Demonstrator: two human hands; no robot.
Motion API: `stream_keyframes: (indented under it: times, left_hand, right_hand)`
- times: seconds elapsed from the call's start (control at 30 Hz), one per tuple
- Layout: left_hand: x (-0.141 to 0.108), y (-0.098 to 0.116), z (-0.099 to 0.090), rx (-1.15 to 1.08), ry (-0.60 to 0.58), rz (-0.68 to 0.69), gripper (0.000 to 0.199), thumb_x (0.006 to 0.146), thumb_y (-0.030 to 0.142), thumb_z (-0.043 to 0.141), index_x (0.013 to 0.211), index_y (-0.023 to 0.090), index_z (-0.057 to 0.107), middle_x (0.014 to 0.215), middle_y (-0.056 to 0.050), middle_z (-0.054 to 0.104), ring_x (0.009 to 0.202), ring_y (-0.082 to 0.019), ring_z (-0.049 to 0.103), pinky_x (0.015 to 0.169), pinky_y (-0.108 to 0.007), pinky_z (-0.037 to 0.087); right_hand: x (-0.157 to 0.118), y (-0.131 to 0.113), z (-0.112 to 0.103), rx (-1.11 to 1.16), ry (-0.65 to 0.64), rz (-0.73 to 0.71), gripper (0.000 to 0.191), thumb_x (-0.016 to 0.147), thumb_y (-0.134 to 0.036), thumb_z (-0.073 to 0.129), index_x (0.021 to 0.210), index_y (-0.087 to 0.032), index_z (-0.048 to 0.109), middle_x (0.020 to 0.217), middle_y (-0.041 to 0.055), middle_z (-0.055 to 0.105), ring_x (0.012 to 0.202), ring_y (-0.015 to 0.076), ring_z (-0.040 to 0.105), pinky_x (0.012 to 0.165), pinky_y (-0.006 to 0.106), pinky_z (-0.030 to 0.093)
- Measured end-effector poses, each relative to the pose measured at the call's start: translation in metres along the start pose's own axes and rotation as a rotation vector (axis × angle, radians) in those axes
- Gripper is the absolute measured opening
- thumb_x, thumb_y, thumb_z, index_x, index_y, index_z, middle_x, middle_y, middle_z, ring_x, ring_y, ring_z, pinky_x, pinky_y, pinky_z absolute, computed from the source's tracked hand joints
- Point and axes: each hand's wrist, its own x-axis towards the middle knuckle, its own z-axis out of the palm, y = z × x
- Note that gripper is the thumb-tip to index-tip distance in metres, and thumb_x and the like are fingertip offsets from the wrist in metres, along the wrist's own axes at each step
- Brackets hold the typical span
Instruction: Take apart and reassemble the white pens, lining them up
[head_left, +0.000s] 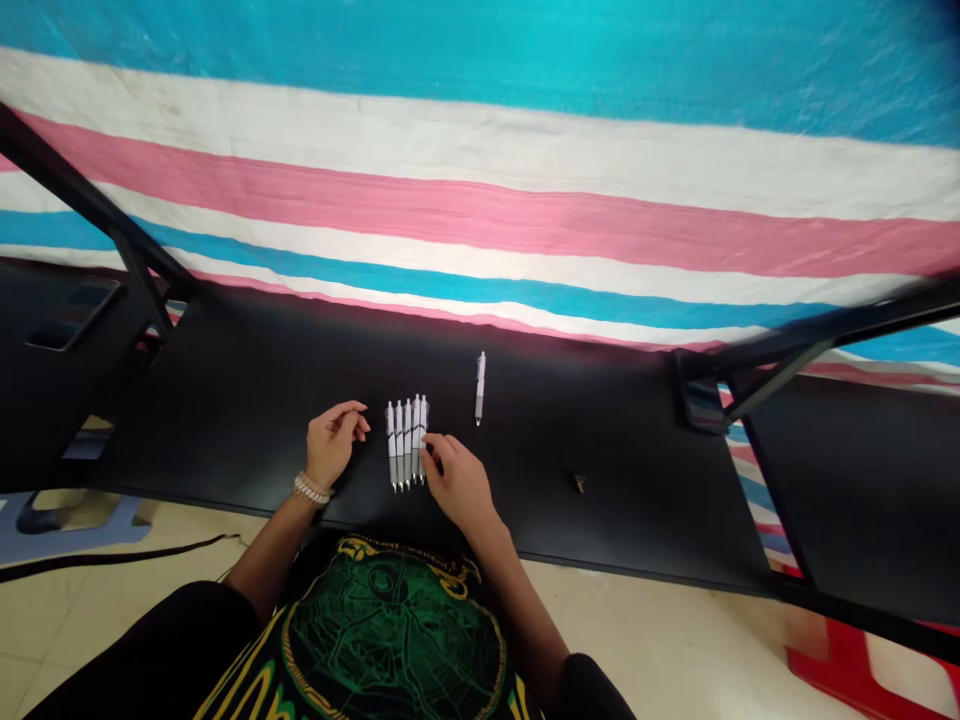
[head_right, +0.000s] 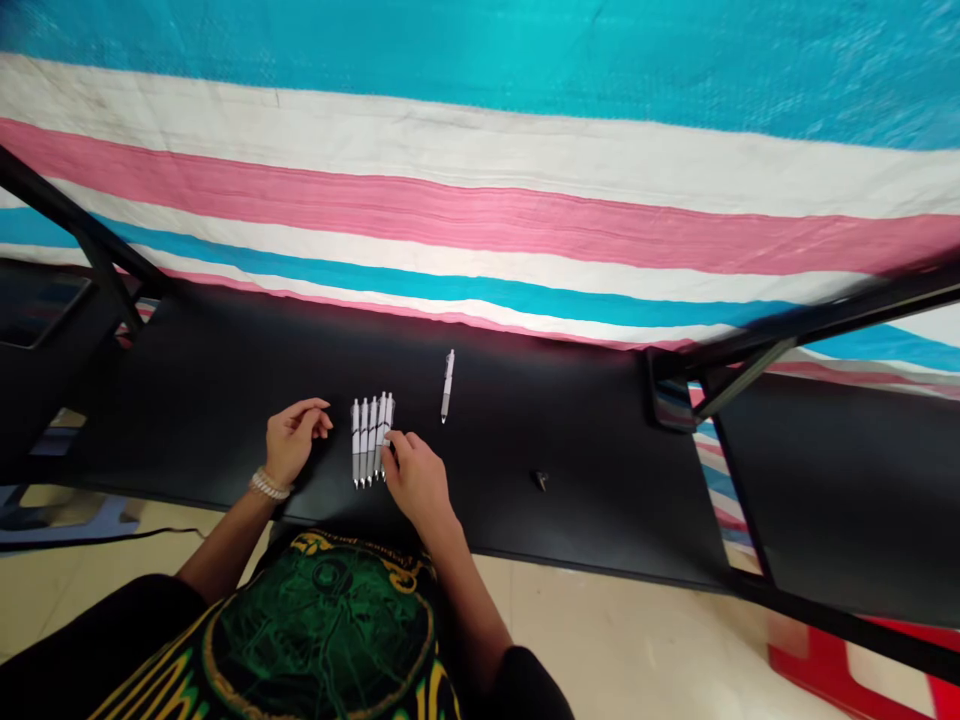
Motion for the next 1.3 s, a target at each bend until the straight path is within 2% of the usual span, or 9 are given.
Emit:
stream_keyframes:
  times: [0.17, 0.37, 0.5, 0.6, 0.73, 0.87, 1.07, 1.2, 1.3]
  left_hand:
    - [-0.001, 0.002, 0.000, 0.004, -0.016, -0.005, 0.021, 0.087, 0.029, 0.058, 0.095, 0.016, 0.072, 0.068, -0.003, 0.068, 0.052, -0.011, 0.058, 0.050, -0.022, 0.045]
    - [-0.002, 0.006, 0.002, -0.007, -0.033, -0.002, 0.021, 0.087, 0.030, 0.059, 0.095, 0.015, 0.072, 0.069, -0.003, 0.069, 0.053, -0.011, 0.060, 0.051, -0.022, 0.047]
    - [-0.008, 0.014, 0.009, -0.043, -0.028, -0.007, 0.022, 0.088, 0.033, 0.061, 0.095, 0.015, 0.071, 0.073, -0.005, 0.071, 0.059, -0.013, 0.065, 0.053, -0.023, 0.049]
    - [-0.013, 0.026, 0.019, -0.131, -0.064, -0.017, 0.026, 0.086, 0.037, 0.066, 0.099, 0.015, 0.070, 0.086, -0.009, 0.074, 0.072, -0.017, 0.070, 0.061, -0.026, 0.055]
    - [-0.016, 0.045, 0.032, -0.346, -0.209, -0.161, 0.038, 0.084, 0.041, 0.071, 0.113, 0.016, 0.066, 0.106, -0.013, 0.073, 0.093, -0.022, 0.072, 0.077, -0.033, 0.060]
    - [-0.018, 0.054, 0.038, -0.484, -0.390, -0.270, 0.038, 0.085, 0.043, 0.071, 0.110, 0.014, 0.067, 0.103, -0.014, 0.074, 0.086, -0.023, 0.074, 0.073, -0.035, 0.061]
    - [-0.020, 0.051, 0.037, -0.555, -0.208, -0.200, 0.037, 0.083, 0.041, 0.074, 0.109, 0.015, 0.064, 0.094, -0.009, 0.074, 0.085, -0.022, 0.074, 0.075, -0.037, 0.062]
    - [-0.020, 0.046, 0.038, -0.557, -0.100, -0.177, 0.045, 0.081, 0.040, 0.076, 0.117, 0.017, 0.060, 0.094, -0.008, 0.075, 0.085, -0.022, 0.075, 0.077, -0.038, 0.062]
    - [-0.021, 0.042, 0.041, -0.531, -0.040, -0.170, 0.045, 0.081, 0.041, 0.076, 0.115, 0.016, 0.061, 0.096, -0.011, 0.075, 0.088, -0.024, 0.075, 0.079, -0.040, 0.062]
  right_hand:
    - [-0.002, -0.001, 0.001, -0.035, -0.039, -0.022, 0.024, 0.102, -0.034, 0.044, 0.102, -0.024, 0.066, 0.089, 0.0025, 0.061, 0.072, 0.0136, 0.058, 0.066, 0.024, 0.039]
    - [-0.001, 0.005, -0.003, -0.032, 0.009, 0.006, 0.015, 0.095, -0.027, 0.051, 0.091, -0.021, 0.065, 0.082, 0.0018, 0.060, 0.067, 0.0131, 0.055, 0.063, 0.025, 0.038]
    - [-0.002, 0.010, -0.007, 0.226, 0.080, 0.079, 0.009, 0.088, -0.023, 0.057, 0.088, -0.020, 0.065, 0.074, 0.0000, 0.060, 0.064, 0.0130, 0.057, 0.063, 0.025, 0.044]
    - [-0.005, 0.007, -0.011, 0.586, 0.091, 0.158, 0.011, 0.089, -0.029, 0.060, 0.094, -0.020, 0.064, 0.075, 0.0001, 0.063, 0.063, 0.0139, 0.061, 0.060, 0.025, 0.050]
    - [-0.008, -0.010, -0.016, 0.966, -0.049, 0.138, 0.018, 0.088, -0.037, 0.066, 0.094, -0.020, 0.062, 0.075, -0.0009, 0.062, 0.062, 0.0131, 0.060, 0.056, 0.025, 0.054]
    - [-0.006, -0.025, -0.014, 1.072, -0.129, 0.087, 0.018, 0.087, -0.036, 0.070, 0.093, -0.020, 0.062, 0.074, -0.0017, 0.062, 0.059, 0.0096, 0.056, 0.052, 0.021, 0.049]
    - [-0.004, -0.028, -0.006, 1.159, -0.036, 0.197, 0.032, 0.091, -0.047, 0.062, 0.109, -0.020, 0.062, 0.074, -0.0013, 0.065, 0.050, 0.0088, 0.055, 0.042, 0.020, 0.045]
    - [-0.007, -0.029, -0.002, 1.102, -0.048, 0.267, 0.037, 0.093, -0.052, 0.057, 0.100, -0.017, 0.067, 0.066, -0.0011, 0.063, 0.043, 0.0084, 0.053, 0.036, 0.019, 0.041]
    - [-0.006, -0.029, 0.002, 1.010, 0.052, 0.280, 0.036, 0.092, -0.051, 0.059, 0.100, -0.017, 0.071, 0.063, -0.0015, 0.060, 0.043, 0.0080, 0.050, 0.036, 0.019, 0.039]
